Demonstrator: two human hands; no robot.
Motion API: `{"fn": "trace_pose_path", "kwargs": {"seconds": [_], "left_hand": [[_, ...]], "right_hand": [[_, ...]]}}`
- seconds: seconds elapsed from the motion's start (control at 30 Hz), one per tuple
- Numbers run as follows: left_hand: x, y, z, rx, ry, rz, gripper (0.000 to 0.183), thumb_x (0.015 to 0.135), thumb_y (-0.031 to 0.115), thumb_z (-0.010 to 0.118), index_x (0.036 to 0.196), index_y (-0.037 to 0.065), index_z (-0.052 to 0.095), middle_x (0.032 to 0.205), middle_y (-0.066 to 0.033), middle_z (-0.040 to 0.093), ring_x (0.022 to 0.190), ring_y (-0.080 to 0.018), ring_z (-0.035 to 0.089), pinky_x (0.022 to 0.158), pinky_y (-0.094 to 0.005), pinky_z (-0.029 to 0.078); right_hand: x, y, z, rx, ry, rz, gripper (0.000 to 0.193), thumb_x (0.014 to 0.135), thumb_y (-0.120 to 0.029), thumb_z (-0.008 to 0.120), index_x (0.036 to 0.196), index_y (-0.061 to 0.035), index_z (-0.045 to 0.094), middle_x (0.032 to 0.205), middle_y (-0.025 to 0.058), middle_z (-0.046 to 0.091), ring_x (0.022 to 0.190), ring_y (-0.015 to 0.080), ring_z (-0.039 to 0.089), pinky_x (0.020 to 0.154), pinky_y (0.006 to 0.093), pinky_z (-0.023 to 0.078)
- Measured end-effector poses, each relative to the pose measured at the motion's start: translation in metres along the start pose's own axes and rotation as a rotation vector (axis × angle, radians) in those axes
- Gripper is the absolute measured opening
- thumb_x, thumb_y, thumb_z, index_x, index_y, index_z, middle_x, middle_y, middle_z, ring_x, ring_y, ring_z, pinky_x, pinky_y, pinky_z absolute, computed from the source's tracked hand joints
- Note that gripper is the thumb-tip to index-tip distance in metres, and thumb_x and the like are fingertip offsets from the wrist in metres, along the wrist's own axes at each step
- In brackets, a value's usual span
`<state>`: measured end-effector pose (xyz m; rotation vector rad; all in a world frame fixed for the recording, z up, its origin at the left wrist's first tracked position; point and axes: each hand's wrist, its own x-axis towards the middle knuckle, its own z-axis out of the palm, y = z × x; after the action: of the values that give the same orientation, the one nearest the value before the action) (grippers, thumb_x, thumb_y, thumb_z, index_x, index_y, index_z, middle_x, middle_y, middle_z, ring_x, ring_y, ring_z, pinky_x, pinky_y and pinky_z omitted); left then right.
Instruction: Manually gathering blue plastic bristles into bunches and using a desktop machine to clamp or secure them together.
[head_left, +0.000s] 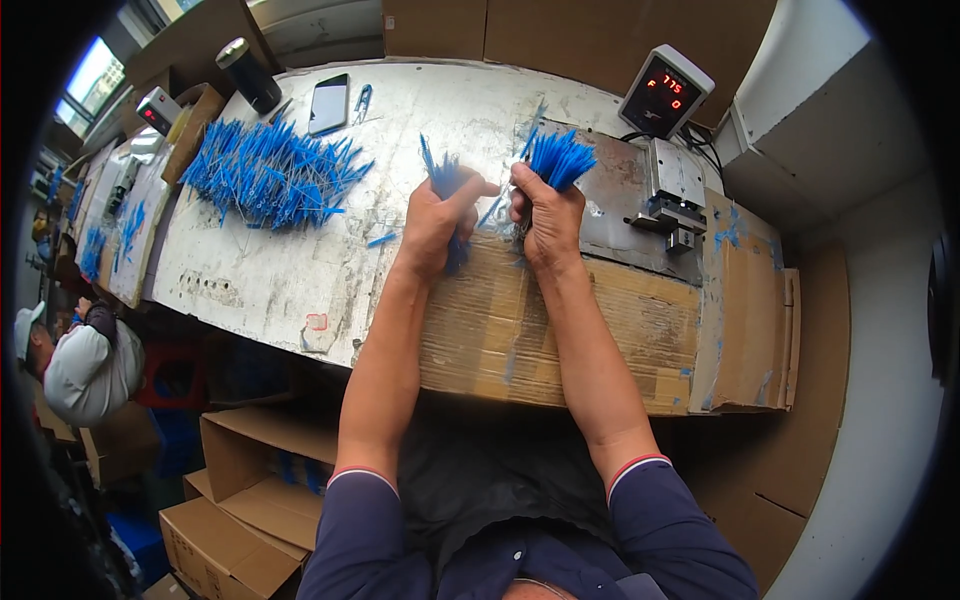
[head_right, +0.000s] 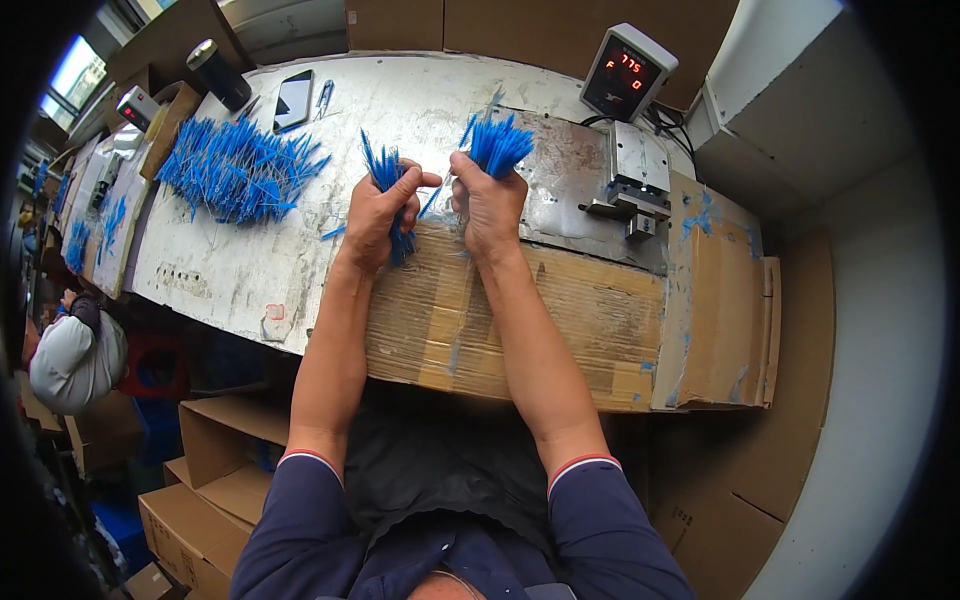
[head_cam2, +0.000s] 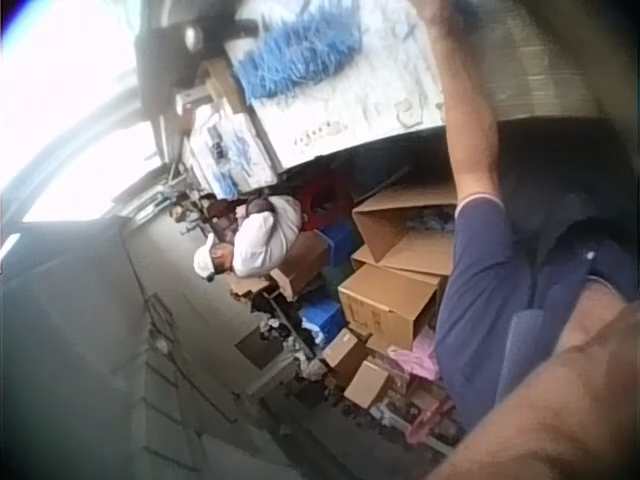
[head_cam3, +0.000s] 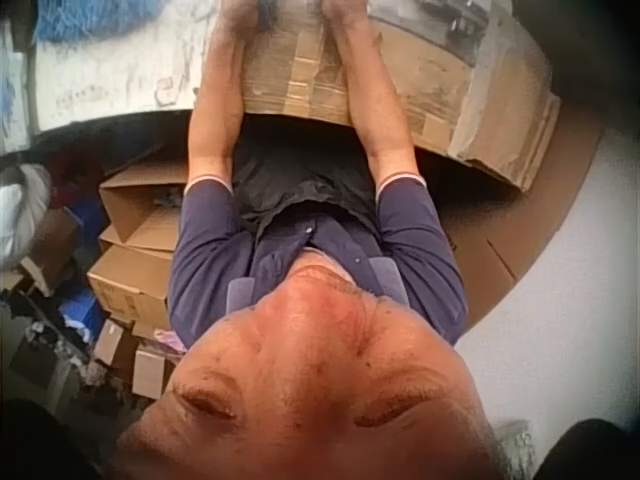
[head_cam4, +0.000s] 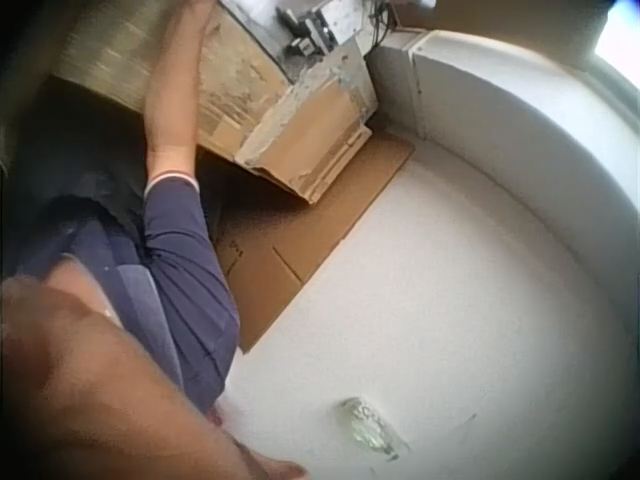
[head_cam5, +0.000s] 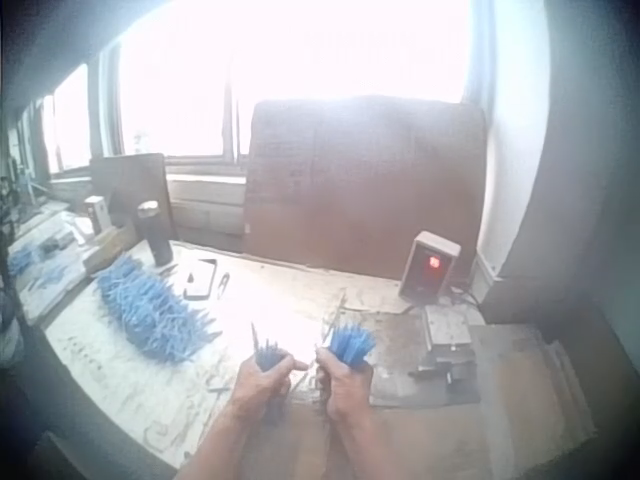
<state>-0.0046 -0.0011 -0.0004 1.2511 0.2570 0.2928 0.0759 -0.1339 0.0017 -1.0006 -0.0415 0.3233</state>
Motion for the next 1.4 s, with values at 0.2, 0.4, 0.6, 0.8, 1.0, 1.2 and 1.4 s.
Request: {"fn": "trace_pose_path", "kwargs": {"seconds": [0.2,0.4,0.6,0.8,1.0,1.2,1.4], "left_hand": [[-0.002,-0.004,0.002,0.085,-0.006,-0.025,0.023,0.094,0.019,0.074,0.109,0.003,0.067,0.083,-0.0038,0.07,0.054,-0.0044,0.051,0.045,-0.0199,0.038],[-0.002,0.001,0.002,0.045,-0.06,-0.051,0.033,0.093,0.017,0.075,0.12,0.0,0.067,0.082,-0.0023,0.068,0.053,-0.0043,0.05,0.045,-0.0199,0.037],[0.001,-0.002,0.0,-0.036,0.004,-0.076,0.02,0.093,0.016,0.074,0.107,0.002,0.07,0.081,-0.0016,0.066,0.051,-0.0047,0.048,0.045,-0.0208,0.037],[0.003,-0.011,-0.015,-0.136,-0.013,-0.088,0.011,0.091,0.016,0.073,0.09,0.007,0.066,0.07,-0.0001,0.061,0.051,-0.0068,0.049,0.045,-0.0226,0.038],[0.005,-0.012,-0.018,-0.237,-0.051,-0.083,0.009,0.092,0.014,0.07,0.089,0.008,0.063,0.069,0.0008,0.059,0.052,-0.0066,0.048,0.045,-0.0228,0.038],[0.001,0.001,-0.009,-0.28,0.058,-0.073,0.015,0.089,0.011,0.071,0.101,0.003,0.068,0.074,0.002,0.06,0.053,-0.0038,0.045,0.045,-0.0208,0.035],[-0.003,0.005,-0.006,-0.108,-0.106,-0.105,0.017,0.094,0.014,0.072,0.104,0.003,0.067,0.082,0.0001,0.064,0.055,-0.0034,0.047,0.047,-0.0195,0.036]], "right_hand": [[-0.004,-0.002,0.004,-0.025,-0.04,-0.05,0.011,0.086,-0.007,0.079,0.089,-0.0021,0.07,0.072,0.0021,0.065,0.053,0.0098,0.055,0.045,0.0261,0.041],[-0.008,0.002,0.006,-0.083,-0.081,-0.077,0.009,0.087,-0.005,0.077,0.089,-0.0005,0.07,0.072,0.0022,0.065,0.055,0.0087,0.057,0.047,0.025,0.042],[0.002,0.014,-0.001,-0.547,0.019,-0.587,0.009,0.085,-0.001,0.075,0.093,-0.0036,0.071,0.082,0.0065,0.069,0.062,0.0182,0.062,0.055,0.0298,0.047],[0.001,0.004,0.001,-1.022,-0.264,-1.056,0.018,0.073,0.0,0.072,0.089,-0.0085,0.072,0.092,0.0057,0.071,0.091,0.0272,0.063,0.078,0.0381,0.054],[0.006,0.001,-0.006,-1.123,-0.355,-0.925,0.019,0.074,-0.001,0.072,0.09,-0.0092,0.073,0.09,0.0078,0.071,0.089,0.0312,0.062,0.078,0.0391,0.052],[0.001,0.004,-0.004,-0.357,-0.306,-0.204,0.01,0.089,-0.001,0.066,0.098,-0.0011,0.069,0.08,0.0042,0.068,0.071,0.0201,0.064,0.068,0.0348,0.053],[-0.007,-0.011,0.002,-0.098,-0.313,0.069,0.015,0.089,-0.006,0.072,0.101,0.0021,0.068,0.086,0.0118,0.073,0.064,0.0149,0.061,0.058,0.028,0.049]]}}
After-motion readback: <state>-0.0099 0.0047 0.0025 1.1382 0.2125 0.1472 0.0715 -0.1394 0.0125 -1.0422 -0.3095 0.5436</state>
